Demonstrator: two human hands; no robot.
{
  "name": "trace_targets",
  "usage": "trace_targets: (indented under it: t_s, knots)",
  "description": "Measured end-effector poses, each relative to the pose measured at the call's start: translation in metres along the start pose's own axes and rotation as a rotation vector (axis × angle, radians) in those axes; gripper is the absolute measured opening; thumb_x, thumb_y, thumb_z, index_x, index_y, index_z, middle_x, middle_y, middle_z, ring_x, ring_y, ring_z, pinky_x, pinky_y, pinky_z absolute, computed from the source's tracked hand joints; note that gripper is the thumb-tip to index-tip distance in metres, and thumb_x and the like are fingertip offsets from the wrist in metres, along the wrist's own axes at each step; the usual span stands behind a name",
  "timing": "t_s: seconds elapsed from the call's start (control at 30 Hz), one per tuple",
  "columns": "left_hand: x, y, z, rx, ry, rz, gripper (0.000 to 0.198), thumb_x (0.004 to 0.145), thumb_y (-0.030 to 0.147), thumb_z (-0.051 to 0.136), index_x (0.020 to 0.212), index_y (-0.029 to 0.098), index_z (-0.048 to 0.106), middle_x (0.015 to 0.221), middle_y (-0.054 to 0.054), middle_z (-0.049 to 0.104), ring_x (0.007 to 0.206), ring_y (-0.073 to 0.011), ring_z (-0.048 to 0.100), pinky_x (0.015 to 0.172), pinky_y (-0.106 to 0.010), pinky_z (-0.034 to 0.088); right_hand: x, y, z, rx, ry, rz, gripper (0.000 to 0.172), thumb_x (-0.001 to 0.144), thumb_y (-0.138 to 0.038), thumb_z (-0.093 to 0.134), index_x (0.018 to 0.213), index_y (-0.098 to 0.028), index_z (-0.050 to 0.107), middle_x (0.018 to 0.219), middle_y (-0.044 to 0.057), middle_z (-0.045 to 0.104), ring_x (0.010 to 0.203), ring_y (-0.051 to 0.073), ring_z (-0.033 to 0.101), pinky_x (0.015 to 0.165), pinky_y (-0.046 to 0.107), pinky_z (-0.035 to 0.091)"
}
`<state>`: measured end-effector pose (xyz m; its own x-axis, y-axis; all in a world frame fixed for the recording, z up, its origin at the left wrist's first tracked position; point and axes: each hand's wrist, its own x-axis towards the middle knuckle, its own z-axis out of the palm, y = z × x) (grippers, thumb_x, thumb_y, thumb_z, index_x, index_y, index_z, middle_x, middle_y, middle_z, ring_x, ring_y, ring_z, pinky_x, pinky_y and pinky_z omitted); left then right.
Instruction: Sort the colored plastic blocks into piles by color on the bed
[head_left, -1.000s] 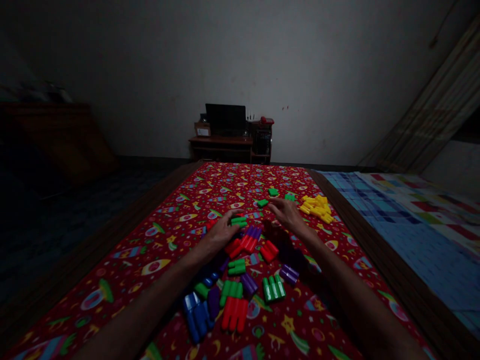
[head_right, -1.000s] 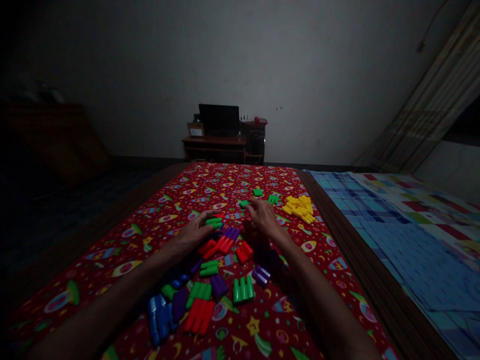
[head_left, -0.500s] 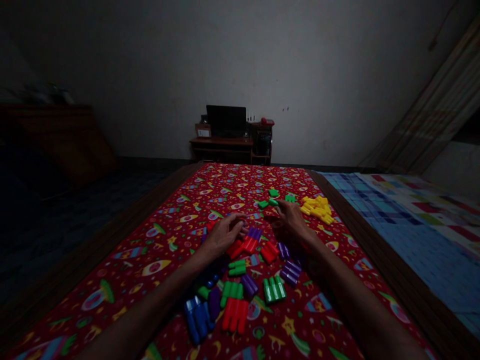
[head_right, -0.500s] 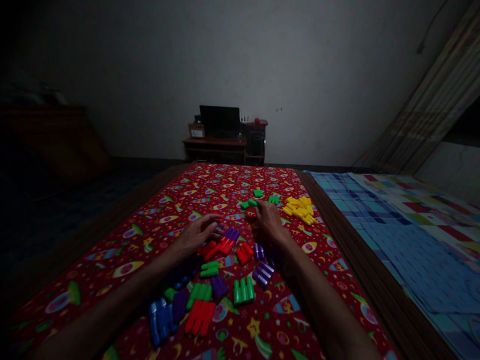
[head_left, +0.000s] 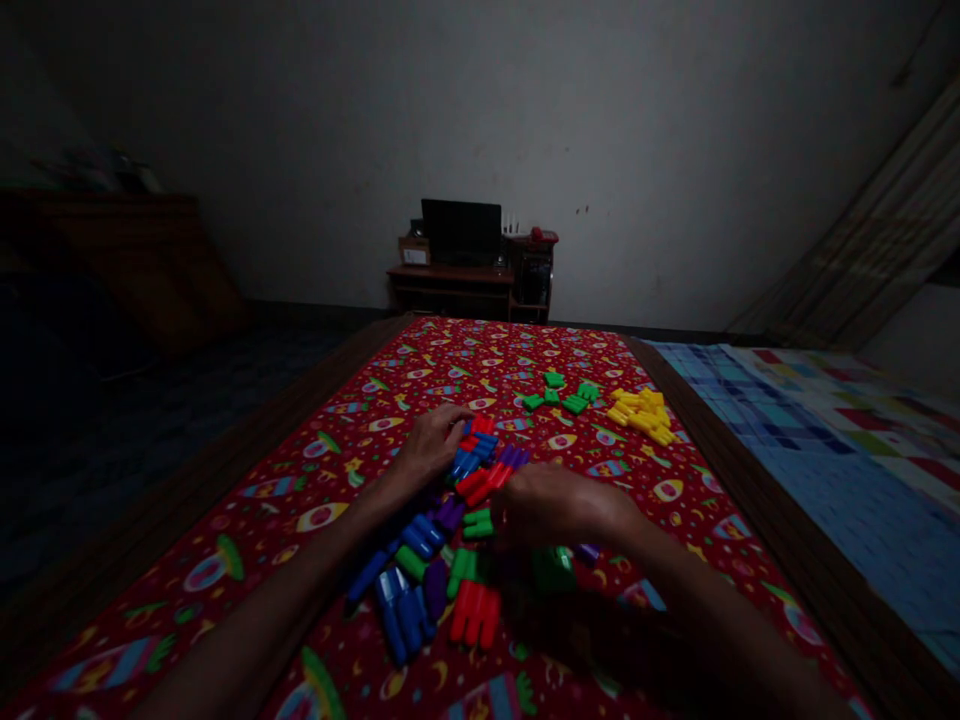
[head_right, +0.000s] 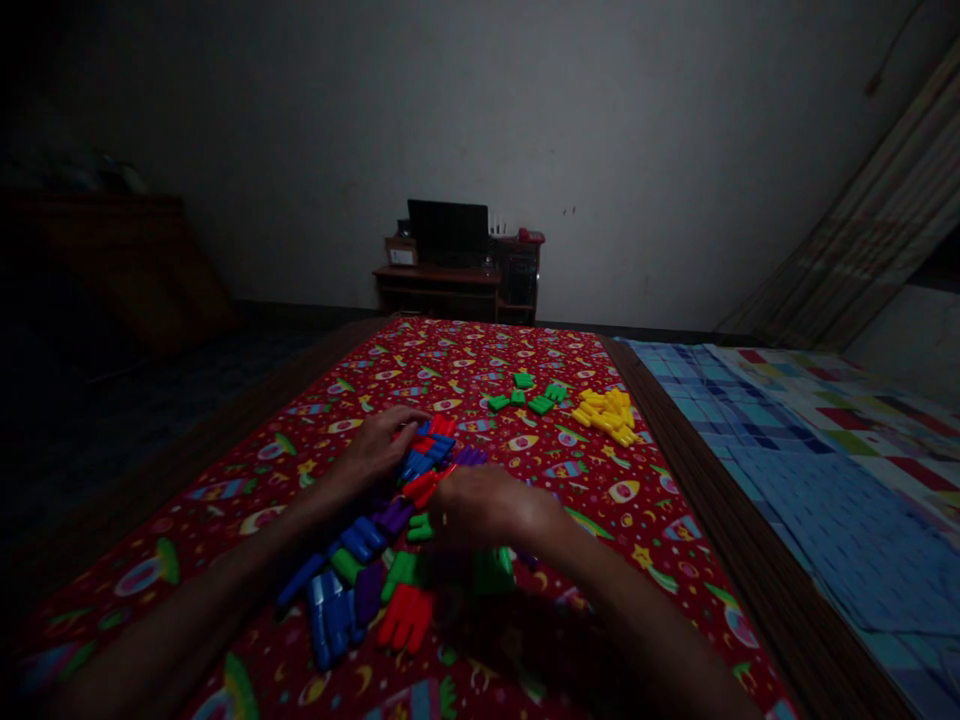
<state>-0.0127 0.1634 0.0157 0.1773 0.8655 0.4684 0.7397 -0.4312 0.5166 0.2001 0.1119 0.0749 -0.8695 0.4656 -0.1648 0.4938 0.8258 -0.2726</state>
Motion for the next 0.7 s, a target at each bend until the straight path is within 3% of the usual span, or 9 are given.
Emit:
trace_targets:
  t_s: [0.07, 0.13, 0.27, 0.4, 0.5, 0.6, 0.7]
  knots:
    - [-0.001, -0.012, 0.005, 0.03, -0.01, 0.017, 0.03, 0.082, 0.024, 0.042, 0.093, 0.017, 0.07, 0.098, -0.009, 0.071, 0.093, -0.0224, 0.066, 0.088, -0.037, 0.052, 0.0, -0.025, 0.017, -0.162, -0.022, -0.013, 0.021, 0.083, -0.037, 0.063, 0.087, -0.018, 0.07, 0.077, 0.006, 0.069, 0.067, 0.017, 0.059, 0.059, 0.026, 0.038]
    - [-0.002, -0.023, 0.009, 0.027, -0.03, 0.002, 0.03, 0.08, 0.023, 0.043, 0.092, 0.019, 0.07, 0.097, -0.008, 0.072, 0.091, -0.0211, 0.066, 0.086, -0.035, 0.052, -0.001, -0.035, 0.03, -0.26, 0.061, -0.017, 0.022, 0.086, -0.035, 0.06, 0.096, -0.017, 0.067, 0.085, 0.008, 0.068, 0.075, 0.019, 0.061, 0.065, 0.029, 0.041]
    - [-0.003, -0.041, 0.011, -0.064, -0.033, -0.074, 0.031, 0.08, 0.029, 0.042, 0.088, 0.019, 0.07, 0.094, -0.006, 0.072, 0.088, -0.02, 0.066, 0.083, -0.032, 0.053, 0.002, -0.024, 0.041, -0.272, 0.199, 0.021, 0.023, 0.091, -0.036, 0.053, 0.099, -0.016, 0.063, 0.086, 0.008, 0.065, 0.077, 0.018, 0.059, 0.07, 0.03, 0.042]
    - [-0.004, -0.052, 0.01, -0.198, -0.039, -0.166, 0.037, 0.081, 0.038, 0.041, 0.088, 0.017, 0.07, 0.095, -0.007, 0.073, 0.085, -0.0208, 0.067, 0.082, -0.033, 0.053, 0.012, -0.009, 0.055, -0.313, 0.365, 0.013, 0.018, 0.093, -0.025, 0.048, 0.105, -0.016, 0.058, 0.098, 0.011, 0.063, 0.088, 0.021, 0.057, 0.075, 0.032, 0.043]
    - [-0.005, -0.055, 0.011, -0.253, -0.046, -0.195, 0.04, 0.081, 0.041, 0.041, 0.091, 0.016, 0.07, 0.096, -0.009, 0.073, 0.085, -0.0215, 0.068, 0.082, -0.034, 0.054, 0.019, -0.006, 0.069, -0.338, 0.413, -0.007, 0.017, 0.091, -0.017, 0.048, 0.104, -0.016, 0.059, 0.102, 0.012, 0.062, 0.094, 0.022, 0.055, 0.075, 0.032, 0.043]
    - [-0.005, -0.056, 0.012, -0.268, -0.038, -0.199, 0.04, 0.081, 0.042, 0.041, 0.09, 0.016, 0.07, 0.094, -0.008, 0.073, 0.086, -0.0215, 0.068, 0.082, -0.033, 0.053, 0.019, -0.004, 0.064, -0.298, 0.397, -0.016, 0.02, 0.093, -0.019, 0.045, 0.107, -0.016, 0.059, 0.103, 0.012, 0.063, 0.095, 0.02, 0.055, 0.074, 0.03, 0.04]
    - [-0.005, -0.053, 0.011, -0.265, -0.042, -0.207, 0.04, 0.081, 0.043, 0.042, 0.088, 0.017, 0.07, 0.094, -0.009, 0.074, 0.085, -0.0216, 0.068, 0.082, -0.033, 0.053, 0.013, 0.005, 0.035, -0.191, 0.342, 0.055, 0.018, 0.093, -0.026, 0.048, 0.095, -0.017, 0.064, 0.086, 0.006, 0.066, 0.075, 0.015, 0.055, 0.063, 0.026, 0.034]
